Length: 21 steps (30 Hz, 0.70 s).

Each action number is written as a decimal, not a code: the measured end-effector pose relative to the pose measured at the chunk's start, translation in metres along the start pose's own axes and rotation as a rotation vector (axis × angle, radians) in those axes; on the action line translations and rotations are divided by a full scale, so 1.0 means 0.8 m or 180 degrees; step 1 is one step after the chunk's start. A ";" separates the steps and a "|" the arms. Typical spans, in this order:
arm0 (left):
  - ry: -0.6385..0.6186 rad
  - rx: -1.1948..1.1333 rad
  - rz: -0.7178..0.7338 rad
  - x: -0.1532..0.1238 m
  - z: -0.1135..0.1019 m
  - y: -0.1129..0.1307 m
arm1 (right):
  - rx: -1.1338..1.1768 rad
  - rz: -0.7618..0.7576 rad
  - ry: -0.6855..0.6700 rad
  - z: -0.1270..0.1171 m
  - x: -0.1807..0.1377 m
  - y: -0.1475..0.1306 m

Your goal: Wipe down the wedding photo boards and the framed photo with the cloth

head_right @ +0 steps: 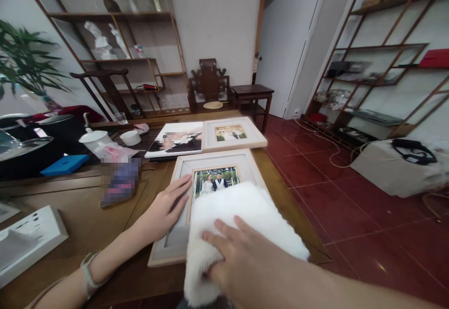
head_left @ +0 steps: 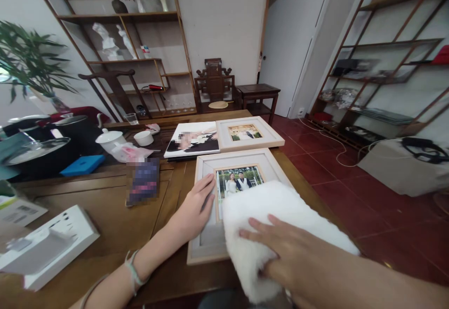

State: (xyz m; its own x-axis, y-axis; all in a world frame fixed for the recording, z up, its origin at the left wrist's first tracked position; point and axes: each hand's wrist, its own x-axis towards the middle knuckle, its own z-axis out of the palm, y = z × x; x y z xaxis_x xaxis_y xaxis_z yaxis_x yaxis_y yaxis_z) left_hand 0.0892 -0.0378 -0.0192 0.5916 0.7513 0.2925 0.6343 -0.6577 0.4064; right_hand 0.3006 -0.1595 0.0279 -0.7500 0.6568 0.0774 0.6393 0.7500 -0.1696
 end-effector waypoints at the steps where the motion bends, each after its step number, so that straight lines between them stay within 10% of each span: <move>1: 0.0011 -0.0001 0.0011 0.000 0.000 0.000 | 0.0009 -0.0015 0.0050 0.003 -0.003 -0.006; 6: 0.0041 -0.0008 0.0044 0.000 0.000 0.000 | -0.0031 0.0237 0.0262 0.026 0.009 0.013; 15: 0.0016 -0.0036 -0.0020 0.000 -0.001 0.003 | -0.0667 0.0620 0.0845 0.014 0.092 0.144; 21: 0.0040 -0.0021 -0.0050 -0.001 0.000 0.002 | -0.0724 0.0293 0.0315 0.006 0.103 0.125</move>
State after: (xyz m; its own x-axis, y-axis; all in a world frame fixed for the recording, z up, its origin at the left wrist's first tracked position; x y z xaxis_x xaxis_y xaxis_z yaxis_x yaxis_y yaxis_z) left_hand 0.0896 -0.0392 -0.0185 0.5752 0.7622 0.2970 0.6400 -0.6455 0.4168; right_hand 0.3016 -0.0308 0.0126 -0.6740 0.7190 0.1694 0.7340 0.6777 0.0441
